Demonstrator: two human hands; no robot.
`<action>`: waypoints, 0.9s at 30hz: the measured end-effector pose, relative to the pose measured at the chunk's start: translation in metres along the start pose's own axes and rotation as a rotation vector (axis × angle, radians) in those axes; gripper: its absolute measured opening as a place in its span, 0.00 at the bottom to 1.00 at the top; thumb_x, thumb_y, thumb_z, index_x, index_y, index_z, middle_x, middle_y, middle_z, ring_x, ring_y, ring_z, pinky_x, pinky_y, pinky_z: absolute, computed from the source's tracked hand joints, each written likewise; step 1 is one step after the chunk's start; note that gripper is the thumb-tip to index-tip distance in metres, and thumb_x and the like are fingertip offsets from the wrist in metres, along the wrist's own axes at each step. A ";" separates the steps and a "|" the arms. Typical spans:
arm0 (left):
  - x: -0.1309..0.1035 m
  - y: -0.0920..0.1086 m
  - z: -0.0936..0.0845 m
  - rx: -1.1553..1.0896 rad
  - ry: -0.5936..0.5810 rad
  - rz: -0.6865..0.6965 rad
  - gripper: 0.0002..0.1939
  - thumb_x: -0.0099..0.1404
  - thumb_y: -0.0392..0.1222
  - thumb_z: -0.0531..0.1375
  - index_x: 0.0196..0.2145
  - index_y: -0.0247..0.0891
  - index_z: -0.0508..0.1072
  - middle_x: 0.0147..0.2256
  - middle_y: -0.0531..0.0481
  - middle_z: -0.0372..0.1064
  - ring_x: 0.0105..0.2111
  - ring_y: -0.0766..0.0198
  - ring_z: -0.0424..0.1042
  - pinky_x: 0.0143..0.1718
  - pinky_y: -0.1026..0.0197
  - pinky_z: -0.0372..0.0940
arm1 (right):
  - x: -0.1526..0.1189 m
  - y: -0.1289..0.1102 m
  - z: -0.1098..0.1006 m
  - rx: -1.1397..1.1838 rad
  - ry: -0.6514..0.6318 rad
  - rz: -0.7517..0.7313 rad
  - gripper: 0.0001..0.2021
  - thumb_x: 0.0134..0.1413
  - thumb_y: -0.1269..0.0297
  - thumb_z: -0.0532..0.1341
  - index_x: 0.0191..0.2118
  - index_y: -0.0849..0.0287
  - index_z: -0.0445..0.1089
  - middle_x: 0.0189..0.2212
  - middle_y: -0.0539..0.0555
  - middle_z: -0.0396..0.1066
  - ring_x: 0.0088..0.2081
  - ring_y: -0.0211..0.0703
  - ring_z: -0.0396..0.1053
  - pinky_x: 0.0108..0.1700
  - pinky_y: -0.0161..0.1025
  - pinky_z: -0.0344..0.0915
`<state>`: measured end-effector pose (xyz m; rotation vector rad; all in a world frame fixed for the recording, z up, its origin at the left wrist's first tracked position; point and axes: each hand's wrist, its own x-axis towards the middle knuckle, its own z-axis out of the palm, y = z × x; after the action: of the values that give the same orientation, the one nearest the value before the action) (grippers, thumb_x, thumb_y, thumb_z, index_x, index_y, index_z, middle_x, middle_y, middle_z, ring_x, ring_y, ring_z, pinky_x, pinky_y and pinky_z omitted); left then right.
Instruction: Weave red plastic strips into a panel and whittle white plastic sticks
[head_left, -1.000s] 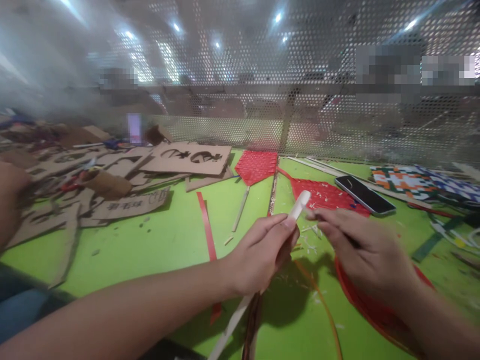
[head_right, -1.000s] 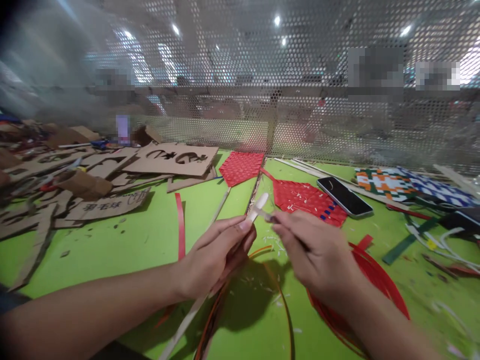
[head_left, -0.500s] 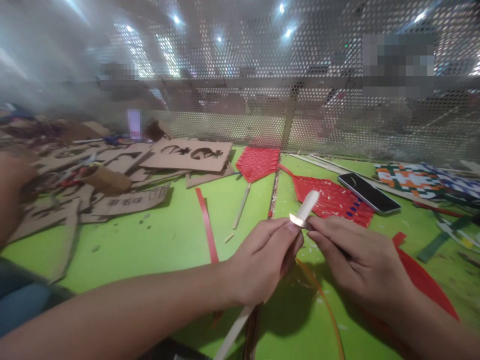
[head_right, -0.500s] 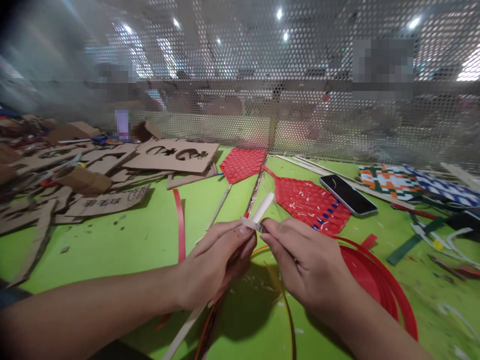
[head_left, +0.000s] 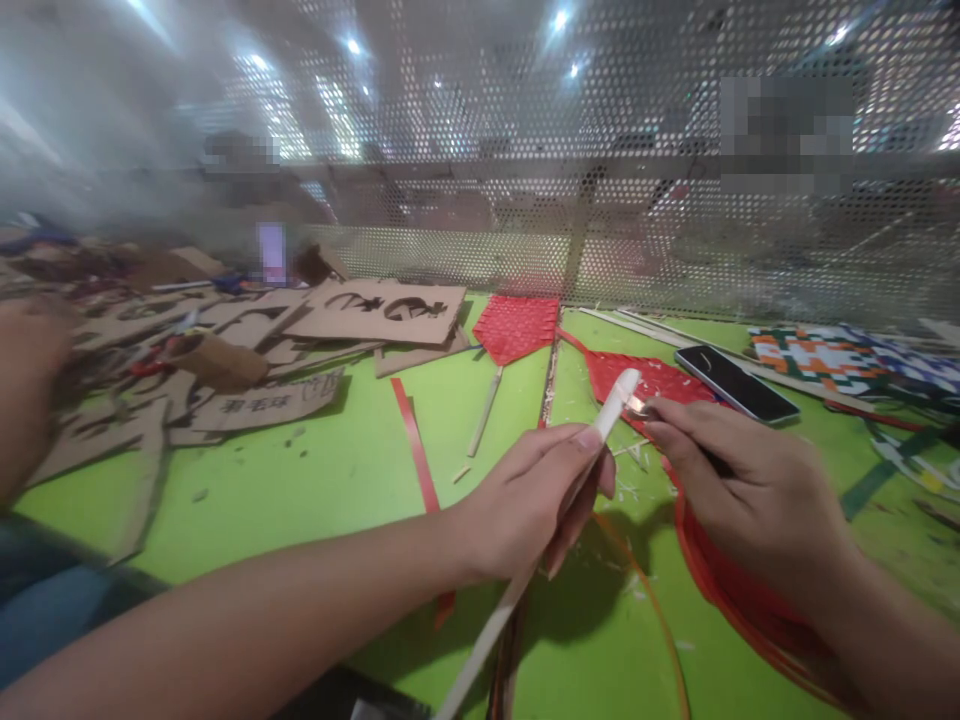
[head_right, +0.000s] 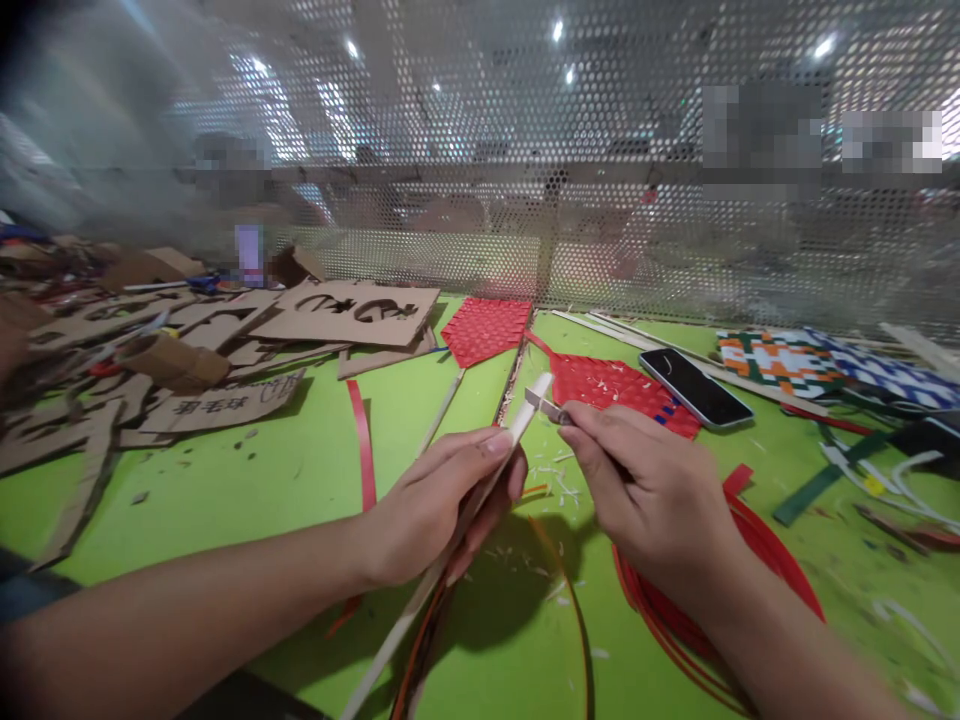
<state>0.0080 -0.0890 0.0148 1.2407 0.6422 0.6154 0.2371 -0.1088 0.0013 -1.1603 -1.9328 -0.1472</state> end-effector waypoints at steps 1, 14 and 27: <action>0.001 0.000 -0.001 -0.023 -0.032 -0.010 0.21 0.81 0.56 0.49 0.37 0.40 0.70 0.17 0.59 0.61 0.13 0.69 0.61 0.14 0.69 0.59 | 0.000 0.001 -0.001 0.003 0.006 0.020 0.10 0.70 0.64 0.64 0.50 0.55 0.82 0.43 0.56 0.85 0.41 0.49 0.83 0.41 0.40 0.79; 0.001 -0.011 0.001 0.008 -0.188 -0.019 0.18 0.81 0.56 0.51 0.39 0.41 0.65 0.19 0.59 0.64 0.15 0.70 0.63 0.15 0.72 0.59 | 0.003 0.002 -0.009 0.004 0.088 0.105 0.10 0.71 0.60 0.63 0.48 0.54 0.82 0.41 0.55 0.85 0.39 0.52 0.84 0.39 0.44 0.82; -0.001 -0.010 0.004 -0.167 -0.129 0.125 0.15 0.82 0.51 0.50 0.39 0.42 0.64 0.17 0.64 0.55 0.13 0.73 0.50 0.15 0.73 0.54 | -0.003 -0.027 0.006 0.122 -0.061 -0.088 0.09 0.71 0.73 0.60 0.50 0.57 0.77 0.36 0.54 0.83 0.34 0.42 0.80 0.34 0.35 0.75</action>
<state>0.0113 -0.0941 0.0058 1.1594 0.4002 0.6731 0.2132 -0.1227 0.0040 -1.0106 -2.0188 -0.0403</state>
